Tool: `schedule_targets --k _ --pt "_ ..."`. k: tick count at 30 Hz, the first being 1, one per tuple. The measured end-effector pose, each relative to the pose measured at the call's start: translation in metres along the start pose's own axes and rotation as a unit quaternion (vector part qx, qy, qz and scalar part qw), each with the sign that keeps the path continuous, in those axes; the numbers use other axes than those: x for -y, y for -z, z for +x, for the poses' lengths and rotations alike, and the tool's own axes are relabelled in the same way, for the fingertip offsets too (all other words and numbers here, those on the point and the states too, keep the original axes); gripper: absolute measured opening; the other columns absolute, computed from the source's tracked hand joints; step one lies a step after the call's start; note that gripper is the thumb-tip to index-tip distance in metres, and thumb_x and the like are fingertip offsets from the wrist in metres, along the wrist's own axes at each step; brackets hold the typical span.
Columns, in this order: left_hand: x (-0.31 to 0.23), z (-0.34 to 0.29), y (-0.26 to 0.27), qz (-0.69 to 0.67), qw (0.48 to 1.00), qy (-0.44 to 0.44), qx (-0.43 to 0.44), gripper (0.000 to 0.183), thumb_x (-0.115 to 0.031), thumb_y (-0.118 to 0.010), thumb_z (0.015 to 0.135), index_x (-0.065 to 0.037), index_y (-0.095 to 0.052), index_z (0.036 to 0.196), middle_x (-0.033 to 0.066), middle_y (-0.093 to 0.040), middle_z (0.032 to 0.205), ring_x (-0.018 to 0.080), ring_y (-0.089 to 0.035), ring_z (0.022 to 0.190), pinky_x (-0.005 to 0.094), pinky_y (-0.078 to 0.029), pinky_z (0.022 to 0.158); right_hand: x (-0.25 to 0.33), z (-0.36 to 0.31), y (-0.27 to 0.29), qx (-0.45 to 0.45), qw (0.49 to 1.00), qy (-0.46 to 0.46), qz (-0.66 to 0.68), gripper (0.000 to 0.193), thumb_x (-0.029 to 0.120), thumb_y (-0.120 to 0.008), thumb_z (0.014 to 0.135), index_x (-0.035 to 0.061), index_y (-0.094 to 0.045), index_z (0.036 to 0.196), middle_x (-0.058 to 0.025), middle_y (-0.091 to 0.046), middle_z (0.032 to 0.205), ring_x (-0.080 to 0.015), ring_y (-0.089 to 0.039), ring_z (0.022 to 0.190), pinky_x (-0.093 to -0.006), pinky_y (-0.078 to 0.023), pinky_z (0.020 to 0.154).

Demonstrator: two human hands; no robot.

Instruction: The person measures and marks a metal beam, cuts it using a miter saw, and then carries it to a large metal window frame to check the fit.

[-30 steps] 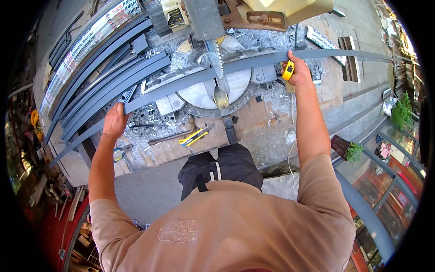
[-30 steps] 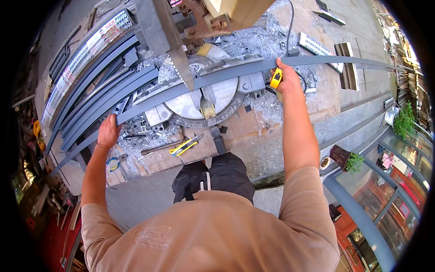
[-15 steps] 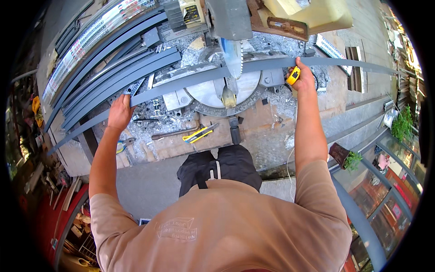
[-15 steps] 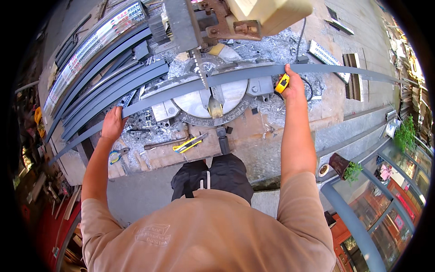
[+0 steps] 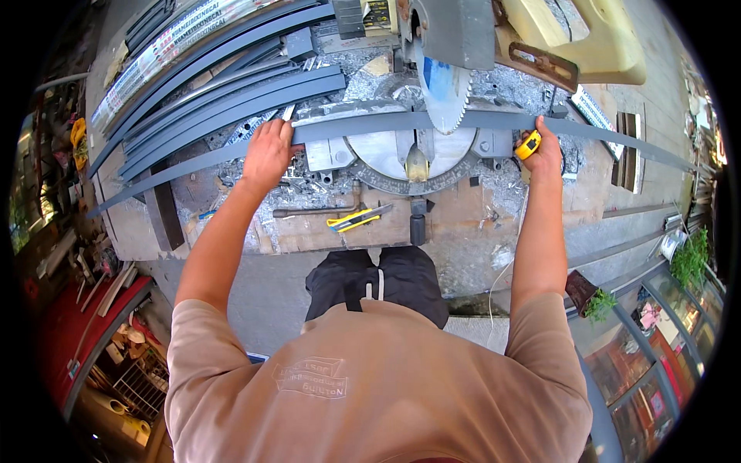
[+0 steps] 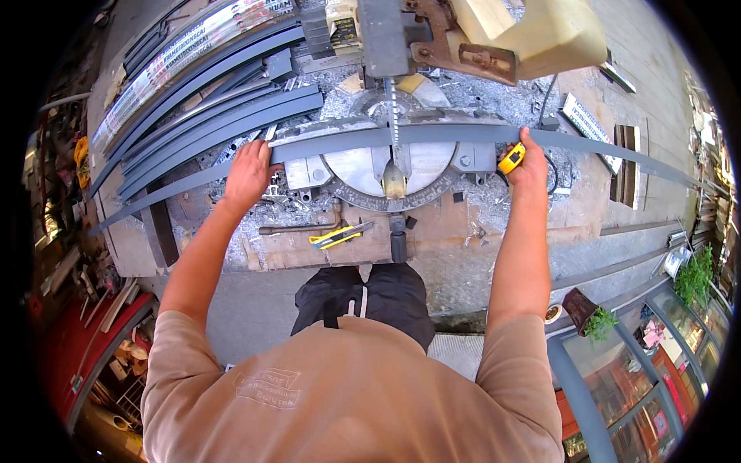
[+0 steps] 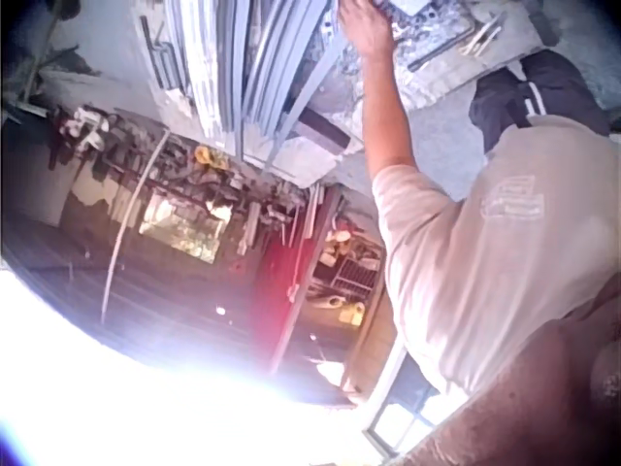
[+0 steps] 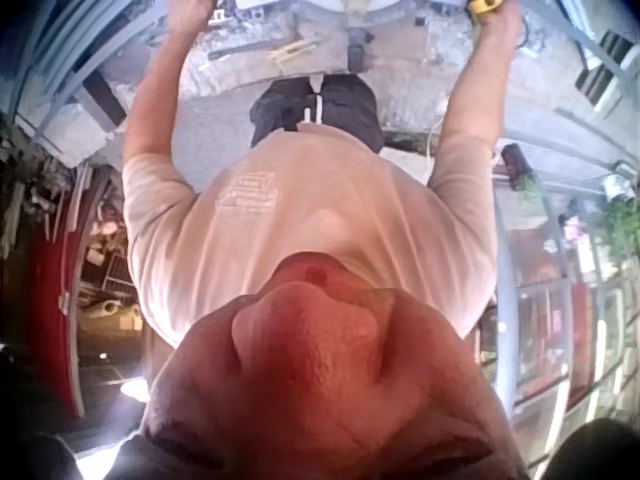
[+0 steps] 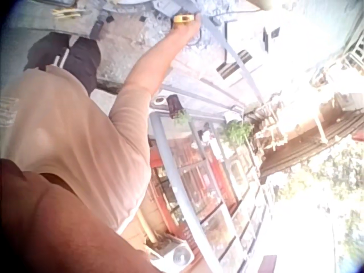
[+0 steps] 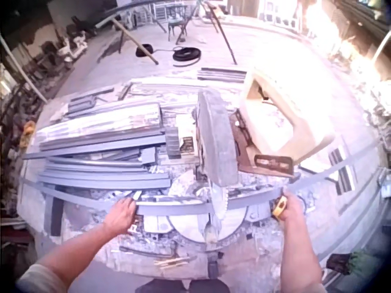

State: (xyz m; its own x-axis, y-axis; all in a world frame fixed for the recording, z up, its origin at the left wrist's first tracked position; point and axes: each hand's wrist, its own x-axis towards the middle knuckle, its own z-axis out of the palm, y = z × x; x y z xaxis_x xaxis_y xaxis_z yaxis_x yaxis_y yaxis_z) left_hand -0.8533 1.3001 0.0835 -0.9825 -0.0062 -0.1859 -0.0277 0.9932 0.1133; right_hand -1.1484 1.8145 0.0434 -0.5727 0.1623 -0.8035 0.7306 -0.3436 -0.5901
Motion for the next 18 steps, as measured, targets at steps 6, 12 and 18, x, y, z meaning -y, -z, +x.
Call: schedule_targets --k 6,12,18 --pt "0.005 0.005 -0.003 0.036 0.999 -0.032 0.02 0.047 -0.033 -0.074 0.091 0.001 -0.056 0.118 0.0164 -0.061 0.112 0.0341 -0.062 0.11 0.0458 -0.05 0.096 -0.002 0.005 0.006 0.001 1.0 0.001 0.018 0.024 0.031 -0.077 0.097 0.0127 -0.063 0.091 -0.0052 -0.059 0.071 -0.0217 -0.056 0.059 -0.0404 -0.048 0.054" --pt "0.012 0.006 -0.011 0.055 0.997 -0.029 0.04 0.035 -0.025 -0.074 0.091 -0.002 -0.054 0.107 0.0161 -0.061 0.108 0.0344 -0.065 0.104 0.0466 -0.054 0.087 -0.003 0.002 0.0 0.006 1.0 0.016 0.023 0.019 0.029 -0.077 0.097 0.0154 -0.065 0.09 -0.0032 -0.06 0.072 -0.0196 -0.056 0.059 -0.0384 -0.048 0.053" --pt "0.01 0.006 -0.002 0.057 0.997 -0.032 0.05 0.035 -0.02 -0.073 0.091 -0.002 -0.053 0.112 0.0158 -0.061 0.107 0.0344 -0.066 0.102 0.0466 -0.054 0.086 -0.004 -0.002 0.0 0.021 0.999 0.006 0.033 0.019 0.03 -0.076 0.097 0.0162 -0.065 0.091 -0.0028 -0.059 0.071 -0.0194 -0.056 0.059 -0.0391 -0.048 0.053"
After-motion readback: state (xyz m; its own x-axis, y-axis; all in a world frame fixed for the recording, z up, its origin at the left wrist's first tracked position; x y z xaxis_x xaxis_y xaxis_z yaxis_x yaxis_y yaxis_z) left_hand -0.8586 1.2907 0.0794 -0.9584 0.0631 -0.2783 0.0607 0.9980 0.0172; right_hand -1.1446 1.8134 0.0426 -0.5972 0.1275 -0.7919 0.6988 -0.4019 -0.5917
